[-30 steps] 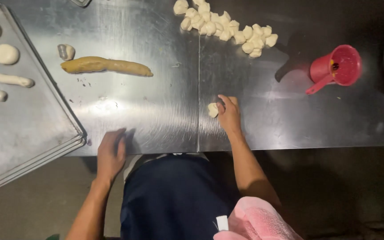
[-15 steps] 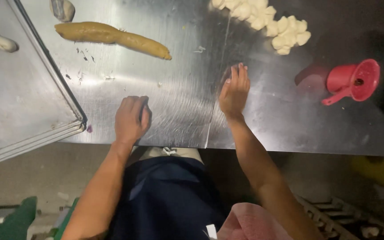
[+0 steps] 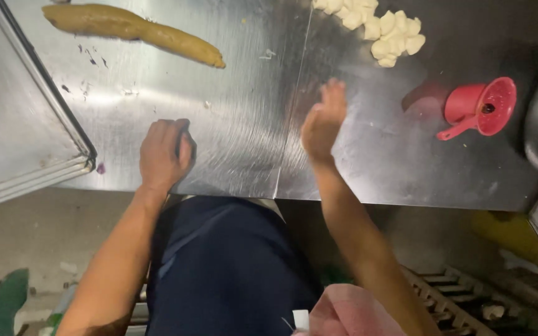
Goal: Shaping and filling dough pieces with a yellow paste on a stainless steel table.
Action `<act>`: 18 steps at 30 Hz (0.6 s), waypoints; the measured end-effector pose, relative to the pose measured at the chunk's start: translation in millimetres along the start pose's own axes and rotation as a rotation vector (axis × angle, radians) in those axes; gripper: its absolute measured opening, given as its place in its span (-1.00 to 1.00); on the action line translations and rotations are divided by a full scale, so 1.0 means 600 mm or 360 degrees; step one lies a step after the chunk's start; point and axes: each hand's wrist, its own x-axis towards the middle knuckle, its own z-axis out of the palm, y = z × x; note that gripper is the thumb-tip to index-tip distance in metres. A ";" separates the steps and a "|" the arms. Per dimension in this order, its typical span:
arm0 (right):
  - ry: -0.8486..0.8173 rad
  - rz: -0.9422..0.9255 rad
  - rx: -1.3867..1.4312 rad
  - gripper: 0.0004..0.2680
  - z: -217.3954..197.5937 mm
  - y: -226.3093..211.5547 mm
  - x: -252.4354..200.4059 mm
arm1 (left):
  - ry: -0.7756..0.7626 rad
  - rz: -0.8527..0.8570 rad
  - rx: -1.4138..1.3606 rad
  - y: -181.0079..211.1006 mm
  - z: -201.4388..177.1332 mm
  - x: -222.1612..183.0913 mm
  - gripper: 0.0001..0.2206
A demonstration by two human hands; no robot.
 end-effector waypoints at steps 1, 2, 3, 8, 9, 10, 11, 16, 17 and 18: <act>0.0066 -0.0156 -0.0237 -0.68 0.013 0.012 -0.011 | 0.0012 0.0027 0.0014 0.000 0.001 0.000 -0.76; 0.0051 -0.0140 -0.0229 -0.68 0.009 0.005 -0.023 | -0.0007 0.0015 0.0021 0.002 0.002 -0.004 -0.76; -0.0079 -0.0096 -0.0254 -0.67 0.003 -0.005 -0.034 | -0.0015 -0.0005 0.0056 0.005 0.000 -0.009 -0.75; -0.0276 -0.0081 -0.0279 -0.64 -0.006 0.009 0.001 | 0.0008 -0.0073 0.0128 0.005 0.011 -0.003 -0.75; -0.0301 -0.0016 -0.0112 -0.65 -0.004 0.016 0.002 | 0.0041 -0.0073 0.0120 0.008 0.009 -0.004 -0.76; -0.0324 0.0055 0.0054 -0.67 -0.004 0.025 0.006 | 0.0070 -0.0070 0.0111 0.012 0.009 -0.001 -0.76; -0.0343 0.0050 0.0061 -0.67 -0.003 0.021 0.019 | 0.0071 -0.0090 0.0119 0.014 0.010 -0.001 -0.76; -0.0212 -0.0206 -0.0365 -0.65 0.005 0.016 0.056 | 0.0051 -0.0097 0.0216 0.021 0.019 0.007 -0.75; -0.0207 -0.0174 -0.0385 -0.65 0.000 0.021 0.044 | 0.0024 -0.0079 0.0196 0.023 0.019 -0.003 -0.75; -0.0181 -0.0204 -0.0357 -0.67 0.003 0.026 0.054 | 0.0056 -0.0101 0.0224 0.020 0.023 -0.001 -0.77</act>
